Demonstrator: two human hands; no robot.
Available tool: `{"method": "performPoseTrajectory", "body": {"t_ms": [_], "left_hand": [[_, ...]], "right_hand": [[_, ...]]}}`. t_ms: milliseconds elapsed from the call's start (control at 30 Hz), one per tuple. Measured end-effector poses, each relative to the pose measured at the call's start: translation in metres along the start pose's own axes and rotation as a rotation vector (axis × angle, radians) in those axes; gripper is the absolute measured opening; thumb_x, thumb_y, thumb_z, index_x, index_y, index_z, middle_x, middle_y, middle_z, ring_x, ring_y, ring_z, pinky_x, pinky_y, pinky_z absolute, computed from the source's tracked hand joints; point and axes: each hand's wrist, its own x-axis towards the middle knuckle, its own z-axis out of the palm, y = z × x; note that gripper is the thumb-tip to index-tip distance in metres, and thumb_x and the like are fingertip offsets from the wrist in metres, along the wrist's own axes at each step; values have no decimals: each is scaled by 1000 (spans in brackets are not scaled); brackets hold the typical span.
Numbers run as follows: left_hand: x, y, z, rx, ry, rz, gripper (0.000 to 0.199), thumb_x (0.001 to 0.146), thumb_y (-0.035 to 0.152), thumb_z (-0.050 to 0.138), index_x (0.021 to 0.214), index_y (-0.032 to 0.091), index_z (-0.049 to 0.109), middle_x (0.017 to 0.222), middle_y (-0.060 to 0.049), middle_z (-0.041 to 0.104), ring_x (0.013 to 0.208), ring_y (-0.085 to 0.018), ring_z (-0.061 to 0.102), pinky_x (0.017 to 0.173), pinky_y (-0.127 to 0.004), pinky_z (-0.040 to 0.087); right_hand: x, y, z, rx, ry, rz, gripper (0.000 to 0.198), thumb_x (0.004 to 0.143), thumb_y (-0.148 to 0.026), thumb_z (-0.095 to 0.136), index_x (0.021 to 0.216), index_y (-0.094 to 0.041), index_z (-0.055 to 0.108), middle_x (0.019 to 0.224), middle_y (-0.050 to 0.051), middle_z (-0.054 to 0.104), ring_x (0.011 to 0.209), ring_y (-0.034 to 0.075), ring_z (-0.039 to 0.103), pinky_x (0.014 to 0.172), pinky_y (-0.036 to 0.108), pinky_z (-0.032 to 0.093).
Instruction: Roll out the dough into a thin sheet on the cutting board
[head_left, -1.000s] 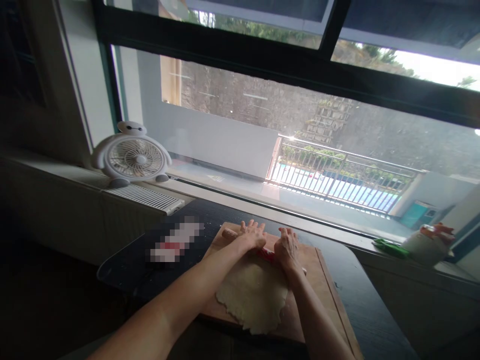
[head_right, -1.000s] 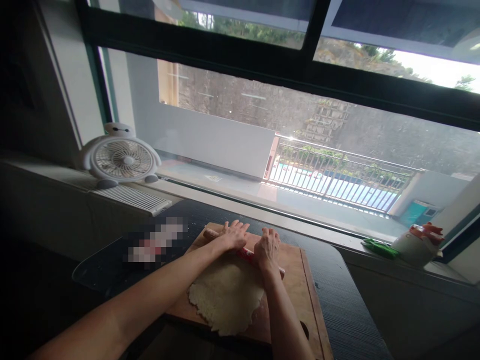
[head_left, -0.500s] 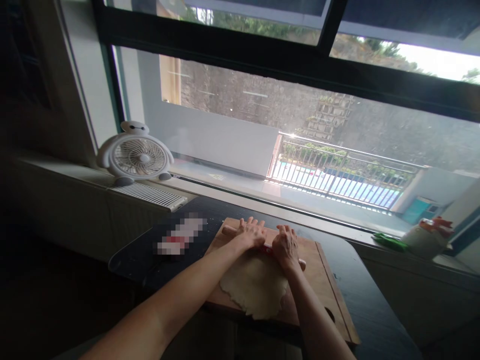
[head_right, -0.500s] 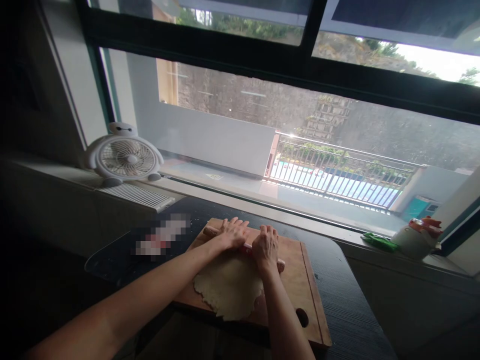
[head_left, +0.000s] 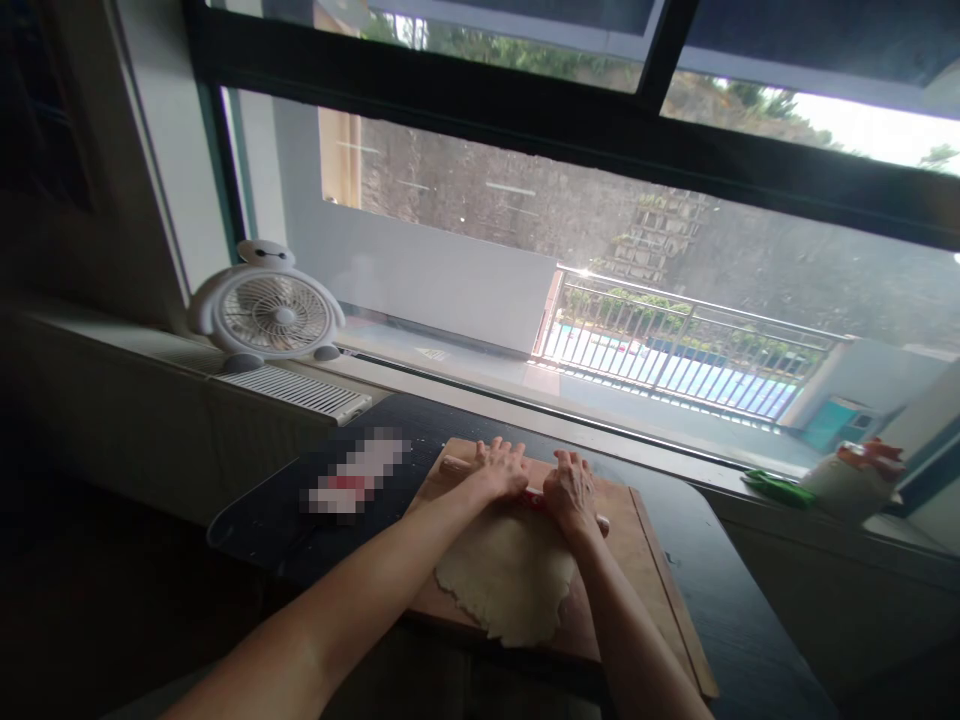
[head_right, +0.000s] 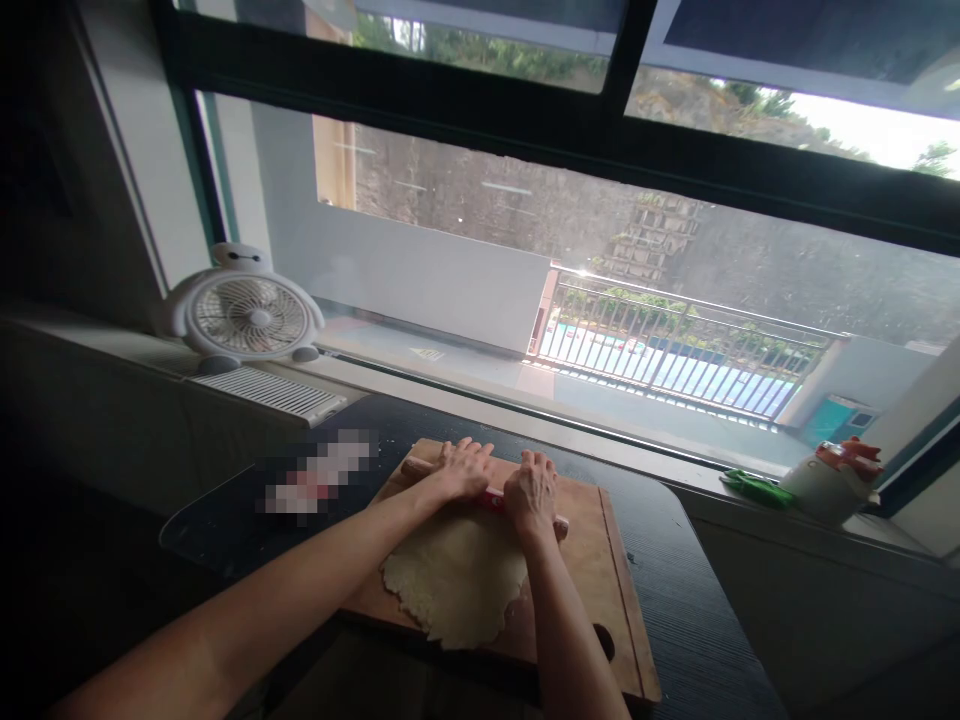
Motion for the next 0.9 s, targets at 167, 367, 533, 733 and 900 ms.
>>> {"method": "performPoseTrajectory", "body": {"t_ms": [167, 367, 533, 733, 900], "left_hand": [[-13, -19, -3, 33, 8, -26, 42, 89, 41, 35, 124, 20, 47, 129, -11, 48, 123, -29, 36, 101, -53, 24], [1, -38, -5, 57, 7, -100, 47, 86, 45, 26, 121, 22, 47, 129, -11, 49, 124, -29, 34, 100, -56, 19], [22, -39, -1, 56, 7, -124, 46, 85, 43, 26, 117, 20, 49, 126, -12, 51, 123, -29, 36, 99, -55, 23], [18, -38, -5, 53, 5, -106, 46, 85, 42, 25, 118, 22, 50, 127, -10, 51, 124, -29, 35, 99, -55, 22], [-8, -31, -8, 65, 17, -98, 49, 86, 45, 23, 122, 23, 48, 129, -9, 50, 125, -29, 33, 101, -55, 18]], "right_hand": [[-23, -5, -9, -14, -8, -23, 35, 82, -17, 35, 110, -17, 56, 104, 9, 56, 98, 22, 45, 84, 29, 29], [-1, -1, 0, 10, -11, 14, 35, 82, -21, 37, 111, -15, 55, 106, 10, 56, 99, 23, 46, 84, 31, 30], [28, 3, 14, -7, -40, 49, 37, 80, -22, 40, 114, -15, 54, 108, 12, 56, 102, 24, 47, 83, 33, 32], [29, 3, 15, -20, -84, 31, 37, 81, -25, 39, 114, -17, 53, 108, 12, 55, 102, 25, 47, 83, 34, 33], [9, 2, 4, -17, -166, 64, 36, 83, -30, 35, 112, -19, 54, 107, 11, 55, 100, 24, 48, 84, 37, 32]]}}
